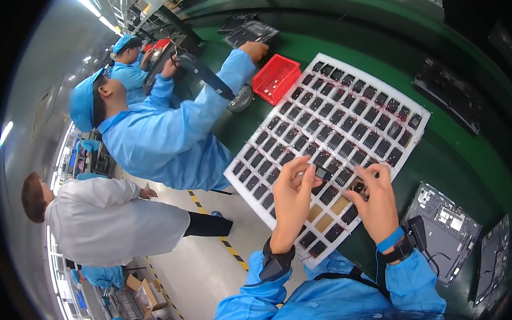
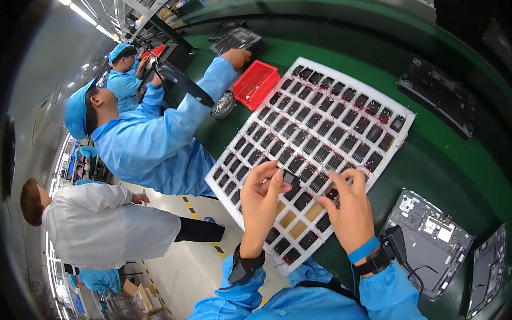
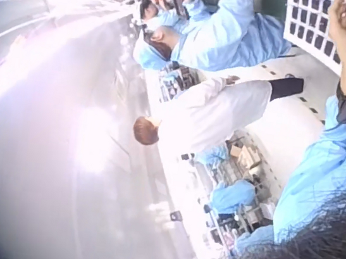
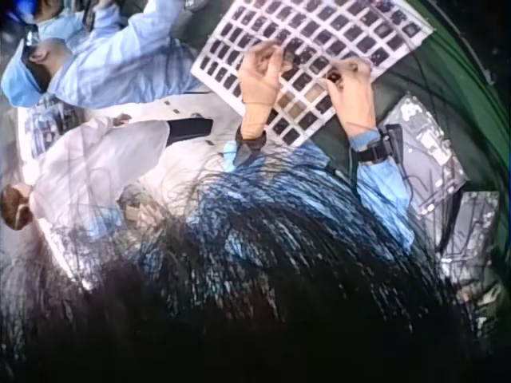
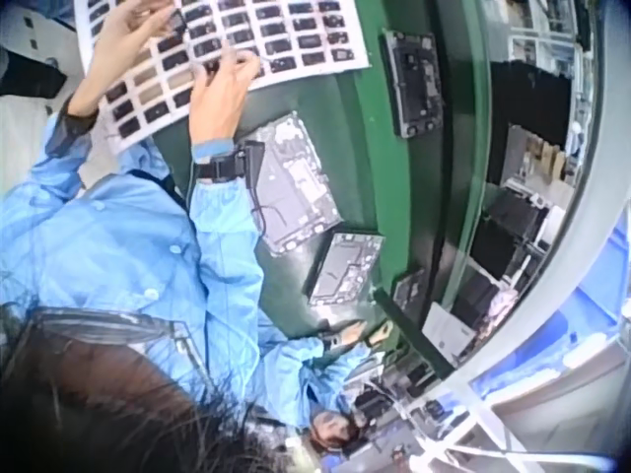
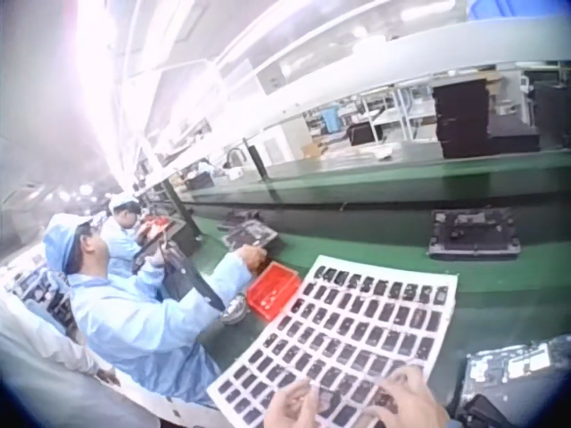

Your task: The person is assembling electronic components, specifically a motherboard and ribbon cables, into a tablet chassis on a production line.

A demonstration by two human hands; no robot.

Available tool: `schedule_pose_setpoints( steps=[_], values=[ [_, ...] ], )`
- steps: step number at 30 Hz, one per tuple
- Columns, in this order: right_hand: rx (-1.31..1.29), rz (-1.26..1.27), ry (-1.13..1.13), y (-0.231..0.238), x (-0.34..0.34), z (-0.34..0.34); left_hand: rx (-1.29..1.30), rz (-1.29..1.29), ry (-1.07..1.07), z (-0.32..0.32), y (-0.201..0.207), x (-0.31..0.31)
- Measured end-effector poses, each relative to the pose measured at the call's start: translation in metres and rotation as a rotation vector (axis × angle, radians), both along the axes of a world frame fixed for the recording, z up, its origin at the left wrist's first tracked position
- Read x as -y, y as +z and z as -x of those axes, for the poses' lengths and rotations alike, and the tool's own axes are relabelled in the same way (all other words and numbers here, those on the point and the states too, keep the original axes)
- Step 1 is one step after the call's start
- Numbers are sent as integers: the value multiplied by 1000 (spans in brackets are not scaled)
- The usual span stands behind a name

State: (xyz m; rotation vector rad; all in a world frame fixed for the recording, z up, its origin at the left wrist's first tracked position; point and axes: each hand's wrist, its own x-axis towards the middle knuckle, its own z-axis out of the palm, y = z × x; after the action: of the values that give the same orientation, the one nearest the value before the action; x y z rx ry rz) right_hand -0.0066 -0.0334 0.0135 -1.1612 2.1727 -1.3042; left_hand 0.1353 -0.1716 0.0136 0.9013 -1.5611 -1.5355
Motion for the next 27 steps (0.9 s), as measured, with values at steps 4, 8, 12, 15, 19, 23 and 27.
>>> schedule_pose_setpoints(
  steps=[4,8,12,15,19,23,27],
  values=[
    [-147,217,-105,42,-17,-7,-76,-46,-4,-9,26,-26],
    [536,175,77,62,-37,-13,-113,-56,-178,-9,47,-57],
    [993,171,11,79,-60,-5,-310,-228,-372,-7,56,-58],
    [1220,241,22,79,-82,-8,-268,-264,-630,3,64,-58],
    [1484,372,113,88,-107,-6,-399,-319,-866,25,71,-65],
    [1671,446,64,96,-134,-10,-281,-181,-1003,50,79,-70],
    [1732,538,109,90,-159,-10,-216,-173,-973,74,89,-91]
  ],
)
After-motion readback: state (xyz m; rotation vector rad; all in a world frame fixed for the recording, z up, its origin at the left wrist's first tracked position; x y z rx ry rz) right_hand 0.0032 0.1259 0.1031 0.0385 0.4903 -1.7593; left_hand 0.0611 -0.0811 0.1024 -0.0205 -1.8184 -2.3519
